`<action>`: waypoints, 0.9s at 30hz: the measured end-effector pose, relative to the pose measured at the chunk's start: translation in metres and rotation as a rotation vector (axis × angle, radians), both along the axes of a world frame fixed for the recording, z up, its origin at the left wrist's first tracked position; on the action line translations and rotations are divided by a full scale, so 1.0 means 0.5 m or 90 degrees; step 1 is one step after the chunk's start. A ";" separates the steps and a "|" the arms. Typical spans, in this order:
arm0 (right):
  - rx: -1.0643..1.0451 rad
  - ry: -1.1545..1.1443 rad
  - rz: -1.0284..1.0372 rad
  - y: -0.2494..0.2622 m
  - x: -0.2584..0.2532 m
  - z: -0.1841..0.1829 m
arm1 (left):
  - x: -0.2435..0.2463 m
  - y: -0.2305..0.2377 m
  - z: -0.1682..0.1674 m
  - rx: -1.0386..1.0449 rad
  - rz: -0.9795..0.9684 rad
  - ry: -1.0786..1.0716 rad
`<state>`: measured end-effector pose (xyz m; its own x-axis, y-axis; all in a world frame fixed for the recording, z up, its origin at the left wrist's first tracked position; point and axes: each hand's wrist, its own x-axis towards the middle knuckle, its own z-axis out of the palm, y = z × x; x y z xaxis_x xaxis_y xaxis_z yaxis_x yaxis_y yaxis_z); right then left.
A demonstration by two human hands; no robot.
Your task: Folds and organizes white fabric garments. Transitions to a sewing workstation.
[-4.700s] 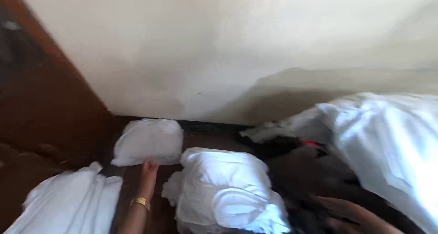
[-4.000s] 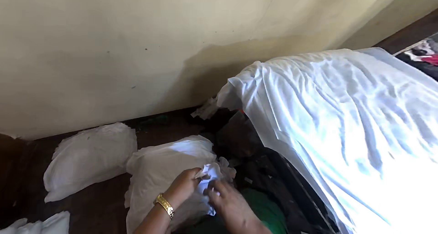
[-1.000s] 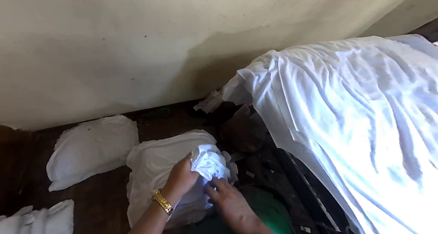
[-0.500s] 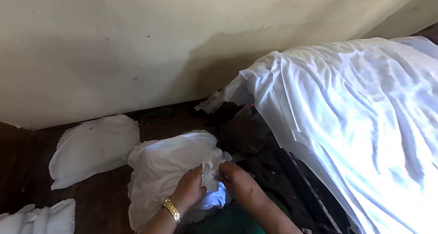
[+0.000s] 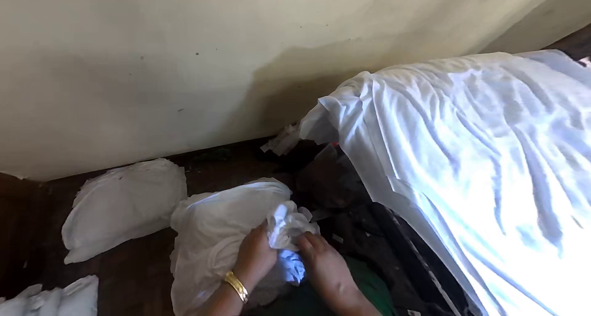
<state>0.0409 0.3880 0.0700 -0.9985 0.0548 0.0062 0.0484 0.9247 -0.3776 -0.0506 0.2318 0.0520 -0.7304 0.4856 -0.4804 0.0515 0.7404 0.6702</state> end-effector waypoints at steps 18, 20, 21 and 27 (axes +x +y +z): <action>-0.045 -0.060 -0.001 -0.004 -0.004 -0.001 | -0.046 0.006 0.035 -0.001 0.006 0.019; -0.018 -0.200 0.089 -0.021 0.012 -0.007 | -0.062 -0.003 0.040 0.019 0.031 0.005; 0.015 -0.341 0.105 -0.031 0.009 -0.002 | -0.065 -0.008 0.041 0.024 0.032 -0.002; 0.106 -0.556 0.025 -0.037 -0.011 -0.021 | -0.047 -0.004 0.029 -0.001 -0.050 -0.035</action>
